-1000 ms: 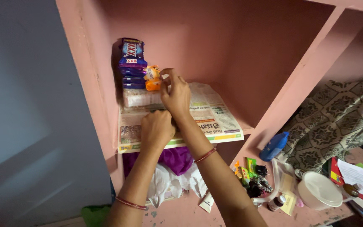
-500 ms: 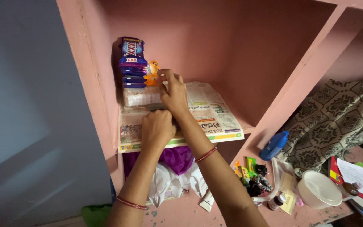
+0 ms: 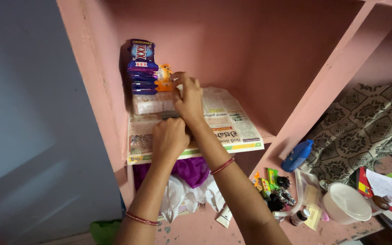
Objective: The person organizes various household items including soaps, medical bottles, and packaged goods on several pink built-in wall shelves.
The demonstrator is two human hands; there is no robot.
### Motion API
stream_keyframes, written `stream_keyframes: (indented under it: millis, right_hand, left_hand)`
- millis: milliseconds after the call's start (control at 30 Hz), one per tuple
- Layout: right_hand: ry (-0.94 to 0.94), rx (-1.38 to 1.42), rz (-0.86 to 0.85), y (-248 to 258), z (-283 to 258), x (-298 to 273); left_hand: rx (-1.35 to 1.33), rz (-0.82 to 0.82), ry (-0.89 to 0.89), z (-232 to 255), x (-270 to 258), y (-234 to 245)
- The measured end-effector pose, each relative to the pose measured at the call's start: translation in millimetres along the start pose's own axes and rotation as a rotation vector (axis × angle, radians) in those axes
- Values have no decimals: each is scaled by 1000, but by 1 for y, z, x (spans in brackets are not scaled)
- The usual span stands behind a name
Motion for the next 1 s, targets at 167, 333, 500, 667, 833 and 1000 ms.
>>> stream_keyframes:
  millis: [167, 333, 500, 667, 833, 1000]
  right_hand:
    - [102, -21, 48, 4, -7, -3]
    - [105, 3, 26, -2, 5, -5]
    - [105, 7, 35, -4, 10, -6]
    - [65, 0, 148, 4, -1, 0]
    - [101, 105, 342, 29, -22, -4]
    - [-30, 291, 392, 85, -29, -45]
  left_hand:
    - [23, -6, -2, 1, 0, 2]
    - [17, -11, 0, 1, 1, 2]
    - [23, -10, 7, 0, 1, -2]
    - [33, 29, -19, -3, 0, -8]
    - [14, 23, -43, -2, -2, -7]
    - [107, 77, -89, -3, -3, -10]
Point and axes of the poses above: each hand's wrist, its own x-axis towards the middle knuckle, its own y-axis out of the back of the hand, z = x × y, the point moved 1 cm from there along x, towards the middle knuckle, and after that the axes turned 12 degrees about y, right-handed, at the moved point
